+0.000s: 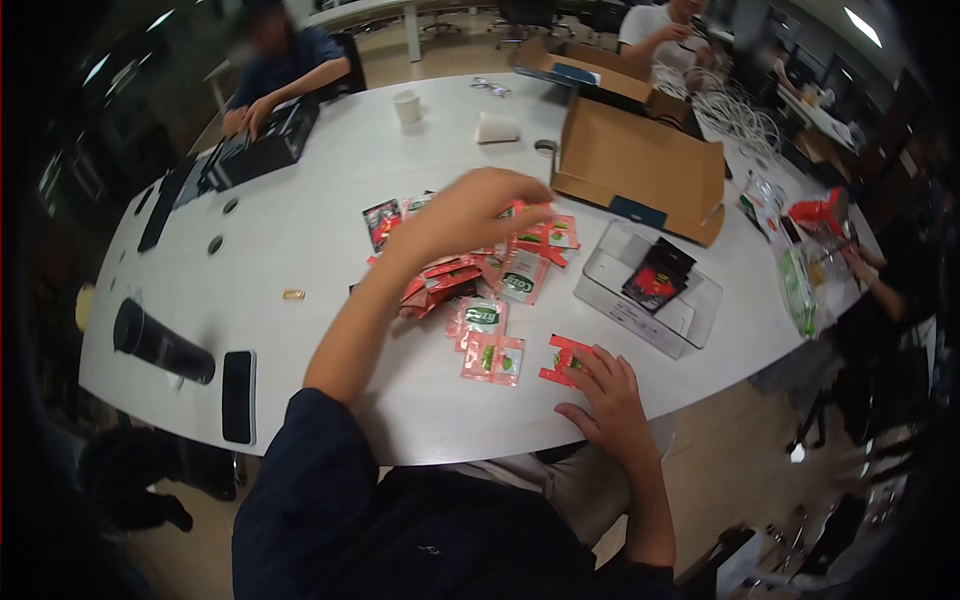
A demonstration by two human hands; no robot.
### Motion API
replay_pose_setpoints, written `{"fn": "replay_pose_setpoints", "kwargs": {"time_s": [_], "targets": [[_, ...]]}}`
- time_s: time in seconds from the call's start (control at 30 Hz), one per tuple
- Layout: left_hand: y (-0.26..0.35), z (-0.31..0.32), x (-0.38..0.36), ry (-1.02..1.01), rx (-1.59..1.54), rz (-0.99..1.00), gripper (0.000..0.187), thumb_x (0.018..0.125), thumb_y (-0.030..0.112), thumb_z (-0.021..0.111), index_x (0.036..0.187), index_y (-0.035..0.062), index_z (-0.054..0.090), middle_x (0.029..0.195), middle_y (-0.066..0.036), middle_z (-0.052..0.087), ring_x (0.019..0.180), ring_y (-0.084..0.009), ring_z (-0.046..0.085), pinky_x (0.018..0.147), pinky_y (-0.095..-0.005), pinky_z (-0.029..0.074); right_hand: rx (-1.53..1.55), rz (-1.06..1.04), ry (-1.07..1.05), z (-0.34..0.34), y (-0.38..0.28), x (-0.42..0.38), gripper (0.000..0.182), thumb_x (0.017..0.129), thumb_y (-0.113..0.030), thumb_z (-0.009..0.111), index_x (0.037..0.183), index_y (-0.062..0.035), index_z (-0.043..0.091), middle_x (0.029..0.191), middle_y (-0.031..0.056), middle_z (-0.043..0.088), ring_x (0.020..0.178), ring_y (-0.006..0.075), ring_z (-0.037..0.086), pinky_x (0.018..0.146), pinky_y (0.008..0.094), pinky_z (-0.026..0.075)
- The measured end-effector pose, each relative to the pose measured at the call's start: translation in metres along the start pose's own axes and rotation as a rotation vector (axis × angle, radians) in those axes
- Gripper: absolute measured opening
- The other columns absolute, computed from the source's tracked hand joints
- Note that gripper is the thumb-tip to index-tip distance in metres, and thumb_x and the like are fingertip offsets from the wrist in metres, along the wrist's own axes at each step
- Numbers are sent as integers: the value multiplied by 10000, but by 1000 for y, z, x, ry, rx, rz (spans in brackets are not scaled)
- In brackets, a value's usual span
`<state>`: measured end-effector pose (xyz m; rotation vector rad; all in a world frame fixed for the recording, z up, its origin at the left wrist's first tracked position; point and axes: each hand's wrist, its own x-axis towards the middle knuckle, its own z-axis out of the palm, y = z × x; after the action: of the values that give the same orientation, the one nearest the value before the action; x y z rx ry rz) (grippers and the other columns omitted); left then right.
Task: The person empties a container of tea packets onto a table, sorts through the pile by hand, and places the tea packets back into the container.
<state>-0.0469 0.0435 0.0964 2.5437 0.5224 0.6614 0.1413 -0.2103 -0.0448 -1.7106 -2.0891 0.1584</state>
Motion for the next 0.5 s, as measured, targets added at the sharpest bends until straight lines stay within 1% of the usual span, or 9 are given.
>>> {"fn": "replay_pose_setpoints", "kwargs": {"time_s": [0.03,0.1,0.13,0.2,0.3,0.33,0.4,0.43,0.5], "targets": [[-14,-4,-4,-42,-5,-121,346,953,292,658,1120,-8,702,1119,-175,715,1019,-357,666,920,-416,512,3,29,15,0,-2,-7,577,862,-436,717,1326,-127,572,1460,93,486,1388,339,407,1126,619,282],[-51,3,-17,-51,208,-172,322,941,264,659,1117,-4,696,1070,-169,717,1016,-343,665,900,-421,518,-52,24,-12,-6,-3,-14,578,858,-455,713,1317,-130,580,1454,91,494,1390,339,405,1132,614,274],[-62,14,-19,-53,207,-154,322,941,264,659,1117,-4,696,1070,-169,717,1016,-343,665,900,-421,518,-60,36,-1,-12,-5,-18,578,858,-455,713,1317,-130,580,1454,91,494,1390,339,405,1132,614,274],[-71,34,-27,-149,383,-209,312,920,248,668,1123,11,689,1041,-152,708,1012,-326,663,874,-428,523,-34,24,-31,-21,-16,-31,559,850,-428,730,1298,-125,589,1449,89,495,1390,327,409,1138,614,264],[-55,46,-22,-188,361,-128,312,901,245,677,1123,25,685,1046,-130,694,1021,-312,654,862,-427,523,-14,-9,-73,-29,-22,-50,504,842,-356,758,1252,-106,603,1374,75,553,1340,314,471,1118,630,281],[-59,50,-20,-185,333,-70,346,889,256,690,1148,27,682,1101,-124,683,1038,-306,649,886,-414,517,-16,-15,-85,-27,-16,-57,504,842,-356,758,1252,-106,603,1374,75,553,1340,314,471,1118,630,281],[-56,55,-15,-210,289,-74,363,886,262,694,1160,24,679,1109,-126,678,1051,-299,646,897,-410,515,-107,-91,-7,-24,-2,-65,431,834,-211,771,1214,-88,608,1249,91,613,1229,315,560,1090,566,364],[-54,57,-11,-243,255,-63,380,883,267,697,1172,21,676,1117,-128,673,1063,-293,643,908,-405,512,-113,-100,-16,-24,4,-64,431,834,-211,771,1214,-88,608,1249,91,613,1229,315,560,1090,566,364],[-61,68,-10,-266,237,-63,420,849,270,723,1184,21,675,1131,-133,666,1077,-293,638,923,-408,510,293,80,180,-26,11,-60,321,876,-85,719,1175,-55,607,1146,86,653,1109,260,634,1016,433,463]]}}
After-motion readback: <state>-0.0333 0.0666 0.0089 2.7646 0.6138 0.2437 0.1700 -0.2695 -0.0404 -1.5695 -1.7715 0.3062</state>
